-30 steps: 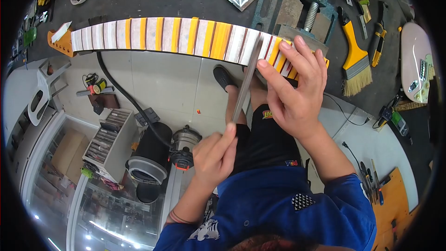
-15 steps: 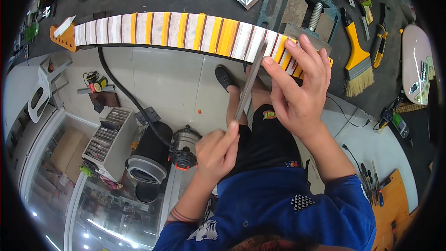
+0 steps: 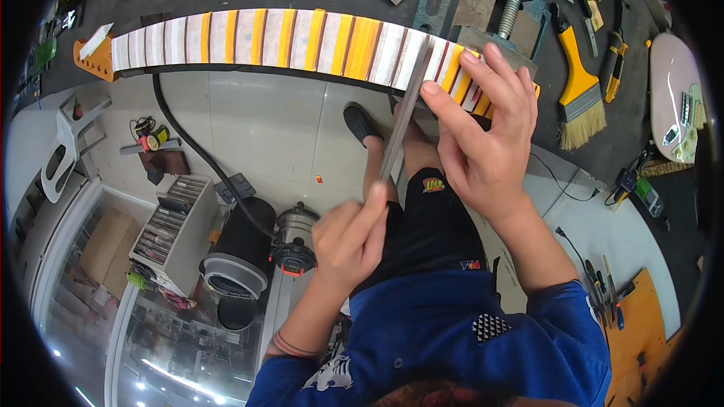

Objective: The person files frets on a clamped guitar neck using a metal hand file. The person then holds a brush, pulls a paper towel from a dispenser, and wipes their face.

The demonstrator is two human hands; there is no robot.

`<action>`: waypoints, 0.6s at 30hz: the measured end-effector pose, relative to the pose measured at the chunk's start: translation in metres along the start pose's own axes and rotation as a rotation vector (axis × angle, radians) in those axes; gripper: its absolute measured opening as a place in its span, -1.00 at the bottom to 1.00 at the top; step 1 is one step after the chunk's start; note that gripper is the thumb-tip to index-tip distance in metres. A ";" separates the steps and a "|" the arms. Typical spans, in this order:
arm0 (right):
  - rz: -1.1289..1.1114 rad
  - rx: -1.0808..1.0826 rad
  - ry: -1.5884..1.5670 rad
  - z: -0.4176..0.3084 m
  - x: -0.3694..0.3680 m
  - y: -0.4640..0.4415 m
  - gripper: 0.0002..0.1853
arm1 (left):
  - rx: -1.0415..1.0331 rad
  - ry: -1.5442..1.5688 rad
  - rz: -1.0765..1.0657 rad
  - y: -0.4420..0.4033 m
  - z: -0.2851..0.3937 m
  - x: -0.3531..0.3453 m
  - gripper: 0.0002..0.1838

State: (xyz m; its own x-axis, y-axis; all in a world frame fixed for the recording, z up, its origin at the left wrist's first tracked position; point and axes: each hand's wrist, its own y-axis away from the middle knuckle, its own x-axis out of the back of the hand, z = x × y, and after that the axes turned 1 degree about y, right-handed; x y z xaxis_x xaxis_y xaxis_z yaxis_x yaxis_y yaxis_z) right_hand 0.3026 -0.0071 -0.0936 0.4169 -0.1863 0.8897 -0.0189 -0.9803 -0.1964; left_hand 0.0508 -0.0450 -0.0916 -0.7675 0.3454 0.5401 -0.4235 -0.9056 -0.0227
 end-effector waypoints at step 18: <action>0.019 -0.005 0.035 -0.003 -0.002 -0.001 -0.29 | -0.066 0.046 0.119 -0.083 0.001 -0.030 -0.37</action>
State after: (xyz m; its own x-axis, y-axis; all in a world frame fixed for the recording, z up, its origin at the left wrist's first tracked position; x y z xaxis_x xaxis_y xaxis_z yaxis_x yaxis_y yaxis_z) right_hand 0.2988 -0.0062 -0.0940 0.3845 -0.2070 0.8996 -0.0315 -0.9769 -0.2113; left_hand 0.1097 0.0191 -0.1050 -0.8351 0.2487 0.4907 -0.3577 -0.9232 -0.1408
